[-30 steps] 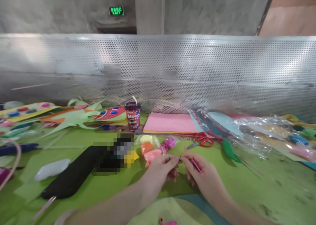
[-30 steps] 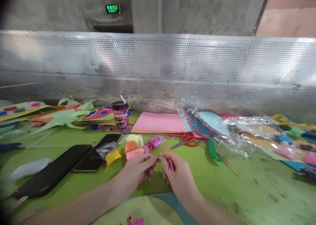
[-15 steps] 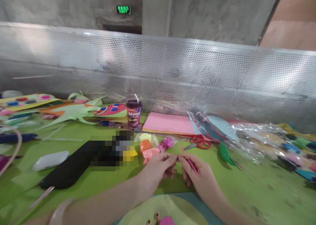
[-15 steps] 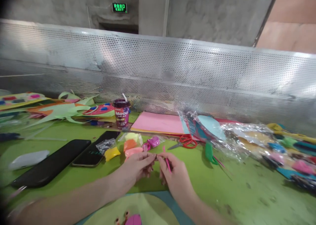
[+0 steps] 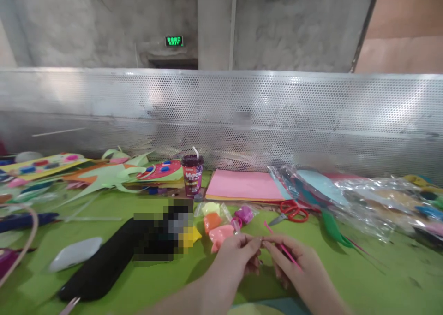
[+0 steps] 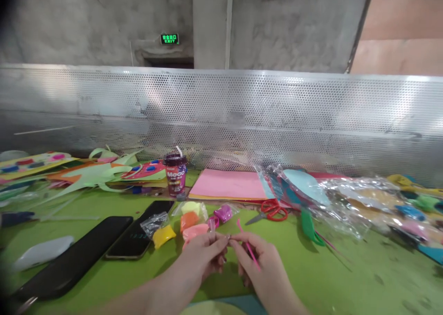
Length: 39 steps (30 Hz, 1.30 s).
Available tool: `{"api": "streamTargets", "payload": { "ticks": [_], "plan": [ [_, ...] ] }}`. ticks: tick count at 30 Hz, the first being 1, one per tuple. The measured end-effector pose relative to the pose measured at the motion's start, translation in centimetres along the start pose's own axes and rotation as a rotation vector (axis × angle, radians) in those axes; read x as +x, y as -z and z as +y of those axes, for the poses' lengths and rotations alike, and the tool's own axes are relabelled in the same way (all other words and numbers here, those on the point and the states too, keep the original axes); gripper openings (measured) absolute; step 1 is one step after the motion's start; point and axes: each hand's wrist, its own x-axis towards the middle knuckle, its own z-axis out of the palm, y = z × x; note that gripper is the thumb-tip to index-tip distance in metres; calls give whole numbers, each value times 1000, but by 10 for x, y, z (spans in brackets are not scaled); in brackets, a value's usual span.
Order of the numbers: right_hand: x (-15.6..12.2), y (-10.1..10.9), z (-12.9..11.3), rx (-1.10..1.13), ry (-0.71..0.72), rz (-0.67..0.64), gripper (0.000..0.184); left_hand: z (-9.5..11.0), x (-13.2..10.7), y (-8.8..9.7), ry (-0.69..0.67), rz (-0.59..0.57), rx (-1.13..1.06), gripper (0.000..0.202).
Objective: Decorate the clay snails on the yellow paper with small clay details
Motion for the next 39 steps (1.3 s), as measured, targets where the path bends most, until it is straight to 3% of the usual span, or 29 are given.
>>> {"api": "streamTargets", "payload": {
  "ticks": [6, 14, 23, 39],
  "plan": [
    [-1, -3, -3, 63, -14, 82, 26, 0, 0, 0, 2, 35, 47, 53],
    [3, -1, 4, 111, -30, 47, 24, 2, -2, -2, 26, 72, 38, 44],
    [0, -1, -4, 110, -47, 16, 32, 7, -9, -3, 14, 39, 48, 50],
    [-1, 1, -2, 47, 39, -63, 33, 11, -14, -3, 42, 25, 21, 44]
  ]
}}
